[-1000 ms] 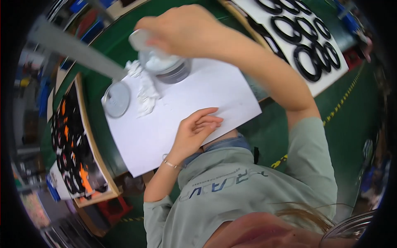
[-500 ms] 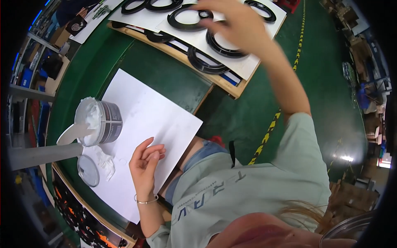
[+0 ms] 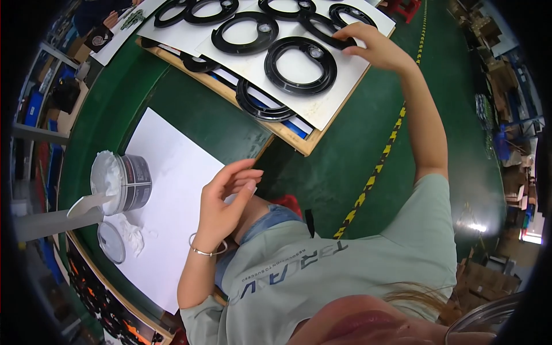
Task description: Apply white grease or paste to the inner groove of black circular rings using a spatula.
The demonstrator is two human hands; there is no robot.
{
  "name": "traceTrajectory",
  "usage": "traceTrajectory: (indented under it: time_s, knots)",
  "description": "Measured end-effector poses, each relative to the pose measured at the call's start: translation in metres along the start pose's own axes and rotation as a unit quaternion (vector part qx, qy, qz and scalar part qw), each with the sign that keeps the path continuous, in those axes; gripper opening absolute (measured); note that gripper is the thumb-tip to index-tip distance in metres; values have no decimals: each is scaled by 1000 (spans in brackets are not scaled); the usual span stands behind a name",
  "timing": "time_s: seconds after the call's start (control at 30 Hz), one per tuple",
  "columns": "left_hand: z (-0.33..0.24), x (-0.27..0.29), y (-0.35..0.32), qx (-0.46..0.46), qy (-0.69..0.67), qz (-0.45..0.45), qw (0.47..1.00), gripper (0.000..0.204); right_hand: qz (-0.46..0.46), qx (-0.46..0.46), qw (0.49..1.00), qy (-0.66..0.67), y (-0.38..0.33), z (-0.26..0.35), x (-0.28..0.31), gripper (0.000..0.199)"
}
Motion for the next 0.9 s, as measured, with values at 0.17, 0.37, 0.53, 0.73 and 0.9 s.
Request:
traceTrajectory:
  time_s: [0.17, 0.37, 0.53, 0.73, 0.9]
  knots:
    - [9, 14, 2, 45, -3, -25, 999, 31, -85, -74, 931, 346, -19, -35, 47, 37]
    - [17, 17, 0, 52, -12, -31, 998, 32, -125, 32, 709, 693, -46, -6, 55, 44]
    - [19, 10, 1, 55, -20, -17, 998, 32, -121, 52, 681, 720, -60, 12, 55, 43]
    - [33, 34, -15, 63, -15, -65, 996, 32, -116, 37, 680, 723, -53, 41, 35, 45]
    - [23, 83, -47, -65, 189, -155, 968, 29, -171, -143, 729, 648, -88, 53, 14, 44]
Point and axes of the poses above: each hand's wrist, its own y-axis towards the middle knuckle, its own x-axis out of the back of the hand, z = x × y, the point moved 9 cm from there along y, towards the middle knuckle, and after that the axes turned 8 degrees about -z, right-handed, at the moved point
